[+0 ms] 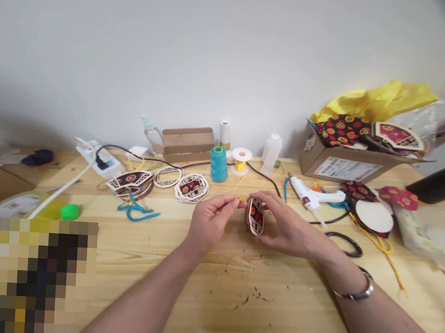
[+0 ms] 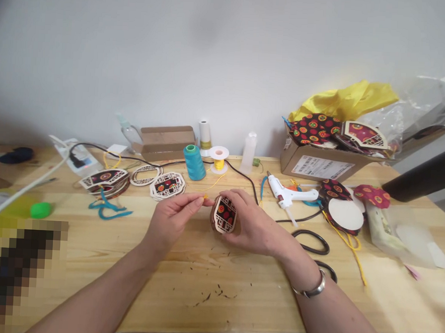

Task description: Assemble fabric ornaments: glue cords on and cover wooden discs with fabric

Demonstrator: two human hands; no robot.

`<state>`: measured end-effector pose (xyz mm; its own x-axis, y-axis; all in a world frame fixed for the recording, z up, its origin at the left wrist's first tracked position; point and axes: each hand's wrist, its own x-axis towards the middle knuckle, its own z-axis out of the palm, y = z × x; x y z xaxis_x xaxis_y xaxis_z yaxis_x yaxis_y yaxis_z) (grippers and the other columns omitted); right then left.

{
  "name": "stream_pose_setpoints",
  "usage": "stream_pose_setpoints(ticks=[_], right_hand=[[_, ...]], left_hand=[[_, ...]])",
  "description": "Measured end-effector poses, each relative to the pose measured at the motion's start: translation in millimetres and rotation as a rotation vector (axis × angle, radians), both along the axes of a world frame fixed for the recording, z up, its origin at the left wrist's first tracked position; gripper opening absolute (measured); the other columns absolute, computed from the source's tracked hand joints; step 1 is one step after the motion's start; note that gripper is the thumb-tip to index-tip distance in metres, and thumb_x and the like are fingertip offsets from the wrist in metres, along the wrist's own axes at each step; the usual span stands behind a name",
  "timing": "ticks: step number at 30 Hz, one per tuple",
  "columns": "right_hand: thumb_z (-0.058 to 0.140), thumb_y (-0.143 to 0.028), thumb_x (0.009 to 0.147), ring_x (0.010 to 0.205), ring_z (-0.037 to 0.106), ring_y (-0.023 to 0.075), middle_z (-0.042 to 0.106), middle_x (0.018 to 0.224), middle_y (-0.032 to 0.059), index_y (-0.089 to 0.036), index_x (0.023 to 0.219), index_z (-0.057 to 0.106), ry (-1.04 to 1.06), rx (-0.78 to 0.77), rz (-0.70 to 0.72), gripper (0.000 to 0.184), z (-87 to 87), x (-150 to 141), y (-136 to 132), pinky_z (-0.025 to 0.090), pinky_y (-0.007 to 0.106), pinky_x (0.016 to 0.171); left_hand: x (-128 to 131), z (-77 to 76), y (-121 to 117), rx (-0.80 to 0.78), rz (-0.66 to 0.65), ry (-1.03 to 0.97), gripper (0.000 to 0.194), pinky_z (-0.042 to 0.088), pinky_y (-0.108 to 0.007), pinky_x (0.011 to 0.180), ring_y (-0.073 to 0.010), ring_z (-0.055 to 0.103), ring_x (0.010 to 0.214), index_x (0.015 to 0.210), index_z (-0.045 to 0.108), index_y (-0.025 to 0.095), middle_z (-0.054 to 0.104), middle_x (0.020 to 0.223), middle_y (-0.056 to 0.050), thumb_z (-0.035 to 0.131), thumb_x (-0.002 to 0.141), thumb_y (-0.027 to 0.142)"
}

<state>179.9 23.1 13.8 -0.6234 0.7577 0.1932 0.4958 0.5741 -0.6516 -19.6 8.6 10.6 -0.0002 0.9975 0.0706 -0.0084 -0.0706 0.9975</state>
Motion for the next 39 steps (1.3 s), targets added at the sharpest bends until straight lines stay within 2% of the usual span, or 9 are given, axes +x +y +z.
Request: stream_pose_setpoints(ticks=[9, 17, 22, 27, 30, 34, 39], right_hand=[[0.065, -0.022, 0.073, 0.121, 0.048, 0.0245, 0.047, 0.129, 0.011, -0.024, 0.132, 0.037, 0.016, -0.009, 0.002, 0.065, 1.0, 0, -1, 0.045, 0.044, 0.101], [0.066, -0.021, 0.073, 0.119, 0.049, 0.0229, 0.047, 0.127, 0.0103, -0.023, 0.131, 0.037, 0.023, -0.023, 0.006, 0.066, 1.5, 0, 0, 0.045, 0.041, 0.101], [0.066, -0.022, 0.073, 0.118, 0.049, 0.0227, 0.047, 0.127, 0.0099, -0.024, 0.132, 0.037, 0.021, -0.021, 0.001, 0.065, 2.4, 0, -1, 0.045, 0.04, 0.101], [0.067, -0.021, 0.073, 0.118, 0.049, 0.0228, 0.047, 0.128, 0.0096, -0.025, 0.132, 0.038, 0.053, -0.045, 0.008, 0.066, 1.1, 1, -1, 0.045, 0.041, 0.101], [0.068, -0.016, 0.072, 0.118, 0.05, 0.0213, 0.048, 0.128, 0.0075, -0.027, 0.133, 0.037, 0.163, -0.136, 0.037, 0.069, -2.9, 2, 0, 0.045, 0.041, 0.101], [0.074, -0.017, 0.07, 0.121, 0.049, 0.0214, 0.044, 0.132, 0.0074, -0.029, 0.134, 0.035, 0.398, -0.36, 0.095, 0.076, -8.2, 4, 2, 0.043, 0.042, 0.103], [0.078, -0.023, 0.068, 0.122, 0.047, 0.0217, 0.046, 0.13, 0.0076, -0.029, 0.131, 0.042, 0.604, -0.578, 0.162, 0.073, -7.1, 5, 3, 0.043, 0.041, 0.101]], left_hand=[[1, -0.9, -4, 0.093, 0.005, 0.073, 0.012, 0.048, -0.029, 0.082, -0.0217, 0.068, 0.084, 0.085, 0.077, 0.023, 0.076, 0.088, -0.004, 0.068, 0.078, 0.026], [-1, -11.4, -7, 0.334, 0.008, 0.362, 0.021, 0.046, -0.03, 0.079, -0.0211, 0.066, 0.081, 0.098, 0.075, 0.027, 0.075, 0.091, -0.005, 0.06, 0.084, 0.024], [-1, -12.1, -8, 0.294, 0.028, 0.331, 0.02, 0.046, -0.03, 0.078, -0.0212, 0.066, 0.081, 0.097, 0.076, 0.027, 0.075, 0.092, -0.005, 0.062, 0.083, 0.025], [1, -7.9, -8, 0.195, 0.042, 0.212, 0.016, 0.048, -0.028, 0.081, -0.0204, 0.067, 0.084, 0.091, 0.076, 0.025, 0.076, 0.092, -0.003, 0.064, 0.081, 0.026], [1, -4.5, -6, 0.106, 0.057, 0.116, 0.014, 0.049, -0.029, 0.083, -0.0195, 0.068, 0.085, 0.088, 0.076, 0.023, 0.076, 0.088, -0.003, 0.064, 0.082, 0.028], [0, -2.5, -4, 0.013, 0.033, 0.044, 0.016, 0.051, -0.029, 0.082, -0.0185, 0.069, 0.083, 0.087, 0.075, 0.02, 0.076, 0.085, -0.003, 0.065, 0.081, 0.031], [0, -2.1, -3, -0.001, 0.015, 0.021, 0.016, 0.051, -0.027, 0.08, -0.017, 0.069, 0.082, 0.085, 0.075, 0.02, 0.076, 0.083, -0.002, 0.065, 0.081, 0.032]])
